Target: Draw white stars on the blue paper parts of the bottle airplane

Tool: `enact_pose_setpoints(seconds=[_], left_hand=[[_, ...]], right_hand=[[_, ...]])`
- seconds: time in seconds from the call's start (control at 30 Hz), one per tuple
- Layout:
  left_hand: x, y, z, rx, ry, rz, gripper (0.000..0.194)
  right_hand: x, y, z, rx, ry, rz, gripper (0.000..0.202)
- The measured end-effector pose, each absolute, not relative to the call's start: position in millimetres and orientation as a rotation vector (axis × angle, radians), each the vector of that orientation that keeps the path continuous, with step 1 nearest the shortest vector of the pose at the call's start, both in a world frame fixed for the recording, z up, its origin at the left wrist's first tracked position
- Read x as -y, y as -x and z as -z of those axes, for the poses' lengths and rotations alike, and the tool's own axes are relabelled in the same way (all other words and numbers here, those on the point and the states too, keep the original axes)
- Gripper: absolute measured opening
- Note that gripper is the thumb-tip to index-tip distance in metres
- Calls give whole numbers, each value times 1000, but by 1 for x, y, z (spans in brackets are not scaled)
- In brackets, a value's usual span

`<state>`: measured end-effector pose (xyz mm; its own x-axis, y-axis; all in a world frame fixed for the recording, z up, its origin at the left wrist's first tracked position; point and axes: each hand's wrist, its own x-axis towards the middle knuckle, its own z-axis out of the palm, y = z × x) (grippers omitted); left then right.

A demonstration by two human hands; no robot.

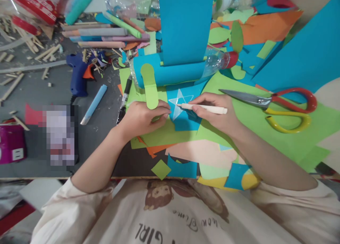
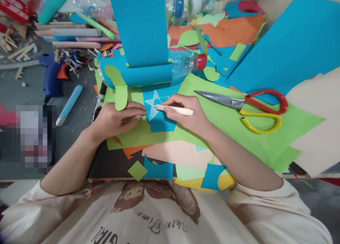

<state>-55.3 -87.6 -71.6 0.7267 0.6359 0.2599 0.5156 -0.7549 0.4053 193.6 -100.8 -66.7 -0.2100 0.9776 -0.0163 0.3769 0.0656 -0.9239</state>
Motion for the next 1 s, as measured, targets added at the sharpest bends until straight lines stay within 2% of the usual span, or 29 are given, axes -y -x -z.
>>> enact_pose_setpoints(seconds=[0.47, 0.77, 1.0], left_hand=[[86, 54, 70, -828, -2653, -656, 21], [86, 55, 71, -876, -2619, -567, 27], [87, 55, 70, -869, -2613, -583, 26]], right_hand=[[101, -193, 69, 1629, 1358, -1093, 21], [101, -195, 66, 1668, 1350, -1193, 23], [101, -194, 71, 1529, 1370, -1076, 23]])
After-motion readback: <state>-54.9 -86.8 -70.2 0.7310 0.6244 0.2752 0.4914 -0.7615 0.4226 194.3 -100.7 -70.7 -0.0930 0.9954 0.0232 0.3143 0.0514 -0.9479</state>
